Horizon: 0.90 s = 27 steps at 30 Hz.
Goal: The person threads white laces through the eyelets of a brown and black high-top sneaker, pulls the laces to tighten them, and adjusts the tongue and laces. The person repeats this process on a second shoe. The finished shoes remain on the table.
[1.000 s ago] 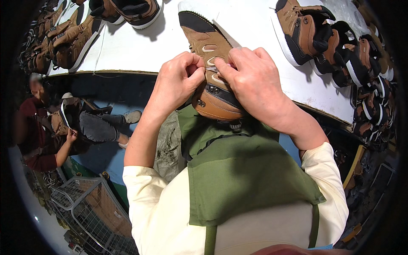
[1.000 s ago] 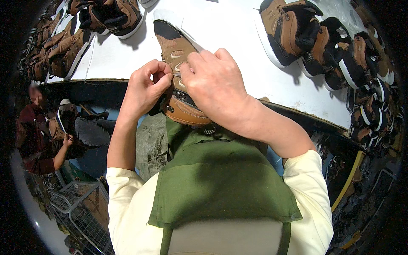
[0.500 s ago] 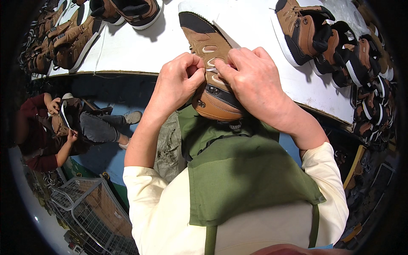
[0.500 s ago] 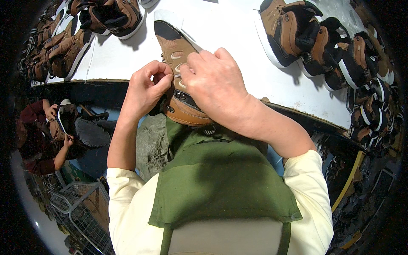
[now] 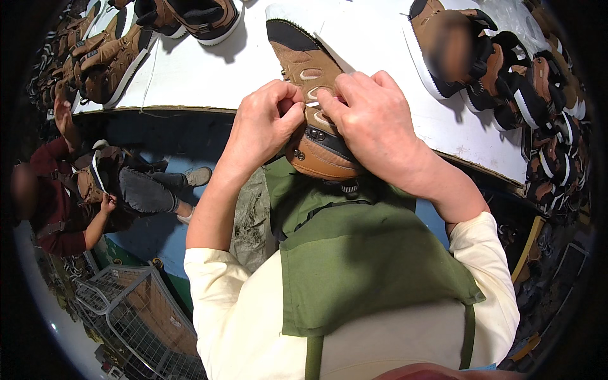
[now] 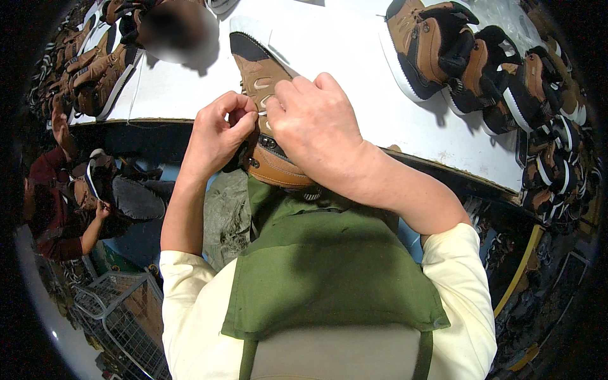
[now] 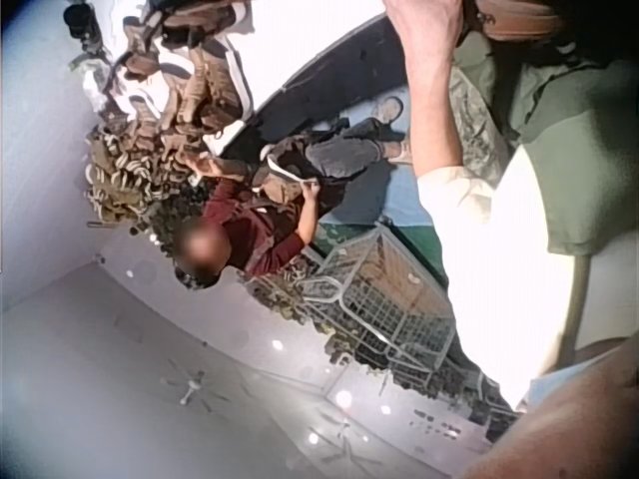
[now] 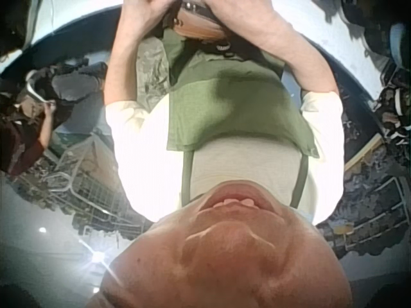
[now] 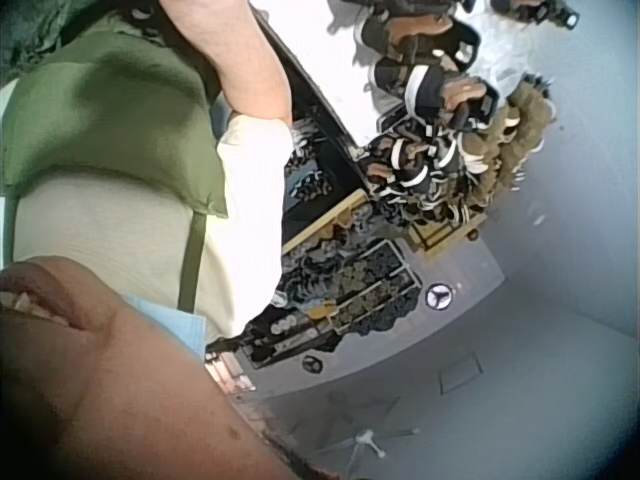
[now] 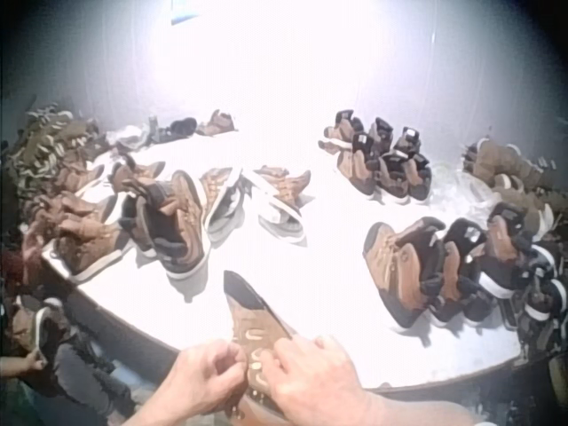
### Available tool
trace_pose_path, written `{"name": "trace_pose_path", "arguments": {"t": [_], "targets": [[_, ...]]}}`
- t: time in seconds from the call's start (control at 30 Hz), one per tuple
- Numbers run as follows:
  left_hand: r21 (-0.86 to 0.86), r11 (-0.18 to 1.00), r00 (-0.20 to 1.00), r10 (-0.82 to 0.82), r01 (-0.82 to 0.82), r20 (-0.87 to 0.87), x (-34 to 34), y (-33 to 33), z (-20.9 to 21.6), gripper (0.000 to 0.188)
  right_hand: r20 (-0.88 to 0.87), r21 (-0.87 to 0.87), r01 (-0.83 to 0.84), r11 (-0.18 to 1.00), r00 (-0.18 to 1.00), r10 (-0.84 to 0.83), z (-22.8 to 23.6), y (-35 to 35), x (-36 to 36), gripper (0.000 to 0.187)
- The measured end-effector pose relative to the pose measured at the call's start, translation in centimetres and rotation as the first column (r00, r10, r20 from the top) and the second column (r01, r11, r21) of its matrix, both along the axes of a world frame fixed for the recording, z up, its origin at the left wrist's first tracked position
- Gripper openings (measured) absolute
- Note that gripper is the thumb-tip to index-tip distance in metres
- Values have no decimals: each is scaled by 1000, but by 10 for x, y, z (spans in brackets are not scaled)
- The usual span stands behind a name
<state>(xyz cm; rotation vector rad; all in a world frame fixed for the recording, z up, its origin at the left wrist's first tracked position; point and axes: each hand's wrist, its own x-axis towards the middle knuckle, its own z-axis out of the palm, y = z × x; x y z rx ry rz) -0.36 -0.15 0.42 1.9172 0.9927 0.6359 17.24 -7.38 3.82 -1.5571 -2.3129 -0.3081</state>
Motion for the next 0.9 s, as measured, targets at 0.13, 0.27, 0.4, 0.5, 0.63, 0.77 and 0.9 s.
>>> {"name": "trace_pose_path", "arguments": {"t": [0.13,0.27,0.4,0.5,0.63,0.77,0.9], "targets": [[-8,1000,1000,-14,14,11,1,0,-1,8,4,9,0,1000,1000,0,-1,0,1,23],[16,1000,1000,-17,17,6,0,1,-4,8,-6,6,-12,1000,1000,12,0,0,1,24],[0,1000,1000,-1,1,12,0,-1,-3,8,-18,21,-38,999,999,39,0,2,1,17],[63,998,1000,-24,23,7,2,0,-3,9,-26,56,-56,997,998,57,0,3,2,5],[34,999,1000,5,-5,3,1,0,0,9,-43,30,-63,998,997,64,0,3,4,10],[-69,997,994,42,-35,96,-3,0,-2,10,-110,-80,-56,995,993,47,4,0,12,26],[-117,992,991,64,-50,121,-10,-1,-7,10,-137,-83,-49,995,990,38,3,-2,16,25]]}}
